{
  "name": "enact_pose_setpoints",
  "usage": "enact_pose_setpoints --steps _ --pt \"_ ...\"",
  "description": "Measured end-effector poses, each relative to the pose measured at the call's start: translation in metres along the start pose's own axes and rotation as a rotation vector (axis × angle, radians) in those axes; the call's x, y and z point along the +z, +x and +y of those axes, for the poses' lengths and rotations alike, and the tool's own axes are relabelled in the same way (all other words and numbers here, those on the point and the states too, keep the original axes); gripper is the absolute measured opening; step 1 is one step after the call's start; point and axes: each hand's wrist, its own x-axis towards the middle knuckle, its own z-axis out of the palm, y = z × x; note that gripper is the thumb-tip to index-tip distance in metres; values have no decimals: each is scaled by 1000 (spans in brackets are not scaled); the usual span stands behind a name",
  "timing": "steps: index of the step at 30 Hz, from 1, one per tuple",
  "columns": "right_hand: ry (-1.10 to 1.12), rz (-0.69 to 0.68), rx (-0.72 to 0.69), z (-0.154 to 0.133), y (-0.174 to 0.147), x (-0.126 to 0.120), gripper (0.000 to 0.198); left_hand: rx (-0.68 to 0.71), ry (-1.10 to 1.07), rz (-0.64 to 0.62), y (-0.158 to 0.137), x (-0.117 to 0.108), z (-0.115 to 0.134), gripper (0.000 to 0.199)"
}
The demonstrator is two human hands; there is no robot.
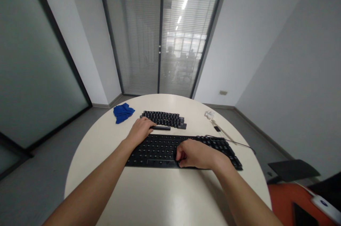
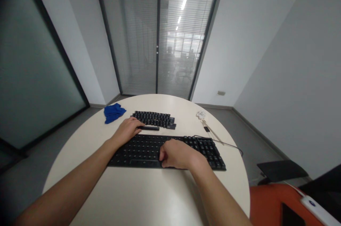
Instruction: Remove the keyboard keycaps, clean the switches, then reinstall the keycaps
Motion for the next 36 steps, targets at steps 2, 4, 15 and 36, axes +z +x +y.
enact_pose_setpoints --steps 2,4,15,36 --pt "-15 3 4 -2 1 0 12 8 -26 -5 0 0 -1 23" --pt "-36 7 6 -3 1 0 9 11 -42 -9 0 1 -1 20" --pt "-95 16 2 6 4 4 25 -56 -159 71 -3 -9 12 24" --pt "11 335 -140 20 1 -7 21 -195 -740 -617 -17 -44 33 34"
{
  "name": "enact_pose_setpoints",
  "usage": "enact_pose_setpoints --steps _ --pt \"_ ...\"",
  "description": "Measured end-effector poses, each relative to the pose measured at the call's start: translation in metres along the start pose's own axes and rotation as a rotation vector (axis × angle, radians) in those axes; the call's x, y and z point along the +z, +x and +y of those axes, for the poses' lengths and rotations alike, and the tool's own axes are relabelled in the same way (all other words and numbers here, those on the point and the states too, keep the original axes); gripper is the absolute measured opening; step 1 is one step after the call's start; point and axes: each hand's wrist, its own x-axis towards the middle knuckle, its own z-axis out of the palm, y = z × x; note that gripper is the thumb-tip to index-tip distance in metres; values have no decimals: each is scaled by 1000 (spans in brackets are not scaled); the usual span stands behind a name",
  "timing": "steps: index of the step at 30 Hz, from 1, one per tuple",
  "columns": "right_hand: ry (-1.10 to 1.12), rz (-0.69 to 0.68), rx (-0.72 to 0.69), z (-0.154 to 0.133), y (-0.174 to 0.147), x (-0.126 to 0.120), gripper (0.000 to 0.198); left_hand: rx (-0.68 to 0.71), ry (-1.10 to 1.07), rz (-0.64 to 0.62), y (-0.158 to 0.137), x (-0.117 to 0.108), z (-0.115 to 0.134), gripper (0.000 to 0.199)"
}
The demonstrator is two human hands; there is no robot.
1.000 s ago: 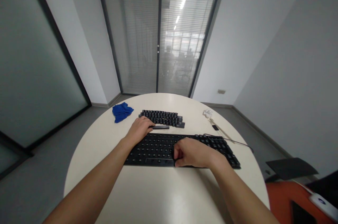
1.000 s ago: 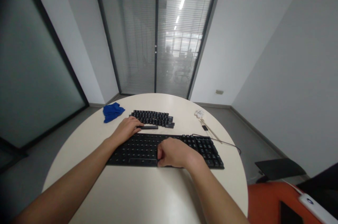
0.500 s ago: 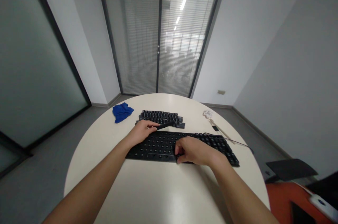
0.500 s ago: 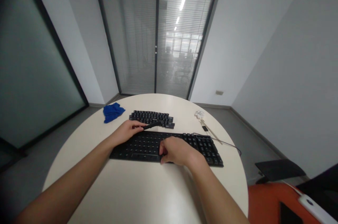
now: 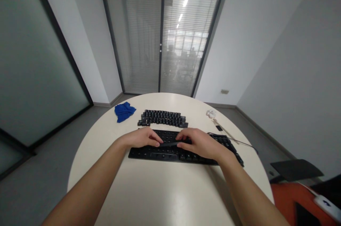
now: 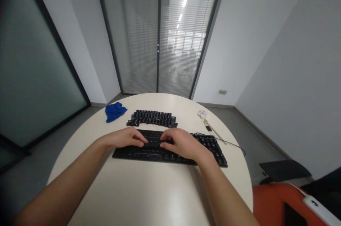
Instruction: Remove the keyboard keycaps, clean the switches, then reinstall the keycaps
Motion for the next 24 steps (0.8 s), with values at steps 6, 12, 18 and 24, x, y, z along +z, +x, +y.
enact_pose_setpoints --steps 6,12,18,24 --pt "72 -136 -10 1 2 9 19 6 90 -70 -8 0 6 31" --pt "49 -165 -21 1 5 16 14 -12 129 -91 -12 1 9 32" --pt "49 -171 -37 3 5 20 14 -33 167 -90 -14 2 18 31" --pt "27 -175 -44 5 6 21 13 -40 199 -69 -15 4 23 27"
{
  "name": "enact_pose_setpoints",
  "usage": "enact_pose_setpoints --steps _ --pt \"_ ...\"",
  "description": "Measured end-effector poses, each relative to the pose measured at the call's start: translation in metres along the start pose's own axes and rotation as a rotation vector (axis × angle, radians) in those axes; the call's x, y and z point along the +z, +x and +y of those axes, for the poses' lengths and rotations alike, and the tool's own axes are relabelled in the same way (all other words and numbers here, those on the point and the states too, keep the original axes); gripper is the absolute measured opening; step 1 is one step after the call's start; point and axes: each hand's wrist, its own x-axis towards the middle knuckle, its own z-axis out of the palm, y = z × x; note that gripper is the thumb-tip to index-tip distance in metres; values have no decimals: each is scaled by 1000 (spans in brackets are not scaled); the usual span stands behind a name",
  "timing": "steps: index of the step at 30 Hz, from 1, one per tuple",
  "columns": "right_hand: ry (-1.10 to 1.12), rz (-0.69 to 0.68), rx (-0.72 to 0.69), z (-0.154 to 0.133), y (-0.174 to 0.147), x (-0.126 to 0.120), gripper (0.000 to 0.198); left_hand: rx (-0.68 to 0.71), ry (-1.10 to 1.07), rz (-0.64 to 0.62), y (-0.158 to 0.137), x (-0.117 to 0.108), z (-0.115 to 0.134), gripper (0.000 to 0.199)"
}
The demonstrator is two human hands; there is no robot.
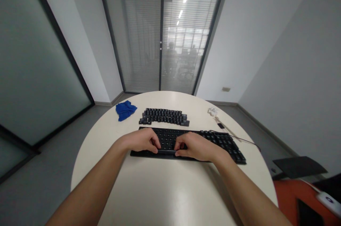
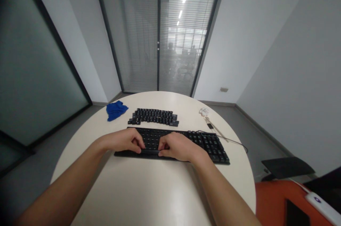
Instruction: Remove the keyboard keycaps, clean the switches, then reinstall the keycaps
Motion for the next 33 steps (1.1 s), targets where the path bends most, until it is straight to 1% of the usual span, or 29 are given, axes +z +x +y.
enact_pose_setpoints --steps 9,14,21,26,33 --pt "-8 -10 -11 -1 0 1 13 8 42 23 2 3 0 24" --pt "-2 -19 -40 -3 1 0 20 50 64 44 5 5 -2 26" --pt "-33 -1 -51 0 1 3 19 43 143 65 4 7 0 28" --pt "-41 -8 -36 -2 2 2 19 34 152 72 2 7 3 28" --pt "-79 -18 -50 -4 3 1 17 40 151 56 2 7 6 26"
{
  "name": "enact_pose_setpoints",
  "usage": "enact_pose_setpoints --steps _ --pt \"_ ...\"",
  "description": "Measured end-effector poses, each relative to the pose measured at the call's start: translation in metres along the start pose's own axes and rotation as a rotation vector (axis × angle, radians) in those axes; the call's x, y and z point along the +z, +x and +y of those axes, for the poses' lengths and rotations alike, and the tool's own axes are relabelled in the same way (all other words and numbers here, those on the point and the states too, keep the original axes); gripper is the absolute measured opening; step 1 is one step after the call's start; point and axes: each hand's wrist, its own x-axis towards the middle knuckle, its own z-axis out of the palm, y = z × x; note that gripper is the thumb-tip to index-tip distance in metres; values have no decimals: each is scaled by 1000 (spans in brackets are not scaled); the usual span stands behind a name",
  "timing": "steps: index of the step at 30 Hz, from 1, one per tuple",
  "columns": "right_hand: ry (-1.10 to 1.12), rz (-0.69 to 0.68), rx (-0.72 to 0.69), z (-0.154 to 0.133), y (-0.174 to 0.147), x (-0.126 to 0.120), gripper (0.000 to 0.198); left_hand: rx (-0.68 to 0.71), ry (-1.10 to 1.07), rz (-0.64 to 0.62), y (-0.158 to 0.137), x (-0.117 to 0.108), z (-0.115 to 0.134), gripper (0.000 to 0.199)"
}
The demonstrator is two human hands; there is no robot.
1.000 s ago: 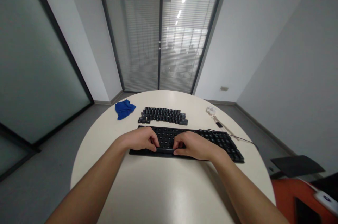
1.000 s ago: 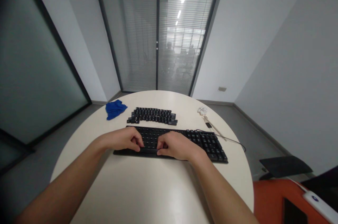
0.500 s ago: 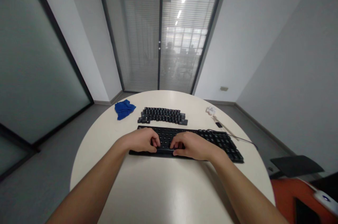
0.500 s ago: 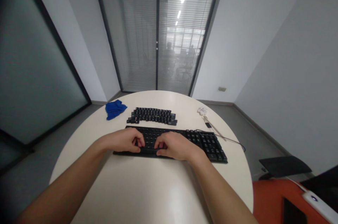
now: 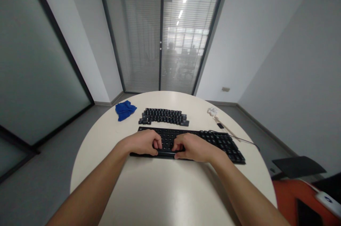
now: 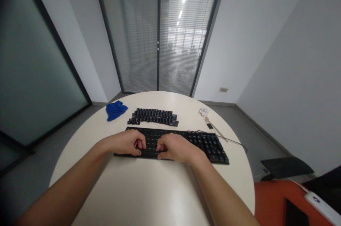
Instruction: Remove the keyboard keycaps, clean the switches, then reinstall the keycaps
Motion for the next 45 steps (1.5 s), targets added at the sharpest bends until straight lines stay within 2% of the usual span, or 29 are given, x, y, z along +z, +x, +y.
enact_pose_setpoints --steps 8,16,21,26,29,31,34,36,39,45 --pt "18 -24 15 -2 0 -2 12 -26 -19 -3 -2 0 4 24" --pt "-4 -13 42 -4 2 2 9 -95 108 56 -3 1 13 22" --pt "-5 -43 97 -5 4 3 9 -112 129 47 0 3 12 19" --pt "-3 -39 102 -6 3 3 9 -89 76 28 -1 3 10 21" --pt "-22 -22 109 -7 2 3 10 -24 -62 8 3 0 0 18" --pt "-25 -20 109 -8 1 3 10 14 -127 96 7 -5 -12 25" --pt "-13 -23 97 -8 1 2 10 -54 32 468 15 -13 -36 25" --pt "-8 -29 97 -6 1 2 11 -132 142 603 19 -15 -52 21" --pt "17 -46 114 -4 0 0 10 -121 221 654 23 -13 -67 22" --pt "74 -67 150 -1 -5 -7 10 -102 273 635 28 -6 -76 26"
